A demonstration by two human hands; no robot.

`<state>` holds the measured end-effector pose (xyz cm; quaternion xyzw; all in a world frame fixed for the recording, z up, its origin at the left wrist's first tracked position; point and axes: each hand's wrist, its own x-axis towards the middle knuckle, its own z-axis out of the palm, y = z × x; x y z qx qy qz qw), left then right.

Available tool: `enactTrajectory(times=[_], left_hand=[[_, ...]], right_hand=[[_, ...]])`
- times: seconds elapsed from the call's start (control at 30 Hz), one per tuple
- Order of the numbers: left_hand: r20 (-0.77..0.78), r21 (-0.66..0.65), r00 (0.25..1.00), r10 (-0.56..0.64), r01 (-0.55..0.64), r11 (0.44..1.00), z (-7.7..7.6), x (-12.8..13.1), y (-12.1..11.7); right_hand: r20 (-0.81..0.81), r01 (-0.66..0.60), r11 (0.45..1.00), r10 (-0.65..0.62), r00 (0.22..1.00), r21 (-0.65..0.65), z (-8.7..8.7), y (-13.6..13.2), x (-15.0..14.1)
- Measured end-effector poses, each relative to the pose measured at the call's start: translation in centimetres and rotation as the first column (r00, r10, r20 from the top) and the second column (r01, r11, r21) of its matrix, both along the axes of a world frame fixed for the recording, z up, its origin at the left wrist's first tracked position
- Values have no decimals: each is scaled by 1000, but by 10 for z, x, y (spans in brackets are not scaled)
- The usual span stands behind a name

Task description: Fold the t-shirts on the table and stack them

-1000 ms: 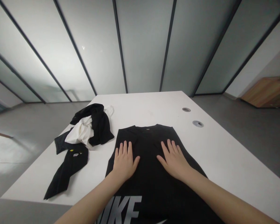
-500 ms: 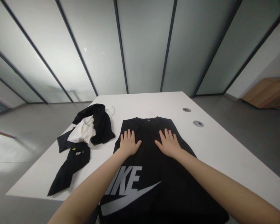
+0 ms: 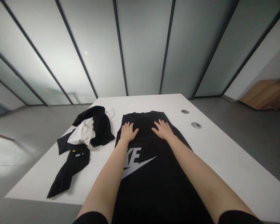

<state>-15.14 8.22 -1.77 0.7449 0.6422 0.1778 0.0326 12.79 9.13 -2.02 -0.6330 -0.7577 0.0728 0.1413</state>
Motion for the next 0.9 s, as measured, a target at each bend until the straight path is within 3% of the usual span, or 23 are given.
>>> enactTrajectory(times=[0.1,0.17,0.23,0.27,0.33,0.4,0.43,0.6,0.77,0.9], left_hand=[[77,120,997,23,-32,992,0,-10,-1],[112,158,992,53,-71,985,1,-16,-1],[132,140,987,86,-105,985,3,-20,-1],[138,121,985,99,-116,986,4,-22,-1],[145,85,983,116,-129,988,5,-23,0],[154,72,981,120,-132,989,6,-23,0],[159,75,980,118,-131,989,6,-23,0],[234,133,969,84,-117,984,10,-20,0],[338,17,938,83,-94,995,10,-16,-1],[346,-15,934,91,-91,996,6,-17,1]], right_hand=[[-286,17,990,23,958,137,-9,0,14],[-500,94,972,27,866,216,-13,-1,26],[-683,186,961,3,730,204,-16,1,37],[-782,232,961,-28,623,152,-16,2,41],[-939,305,952,-112,324,-9,-14,5,48],[-985,325,934,-170,41,-147,-11,9,54],[-982,323,927,-183,-50,-189,-9,10,57],[-942,267,919,-226,-249,-291,0,11,79],[-817,147,906,-276,-507,-397,3,8,88],[-824,180,896,-274,-496,-406,4,9,84]])
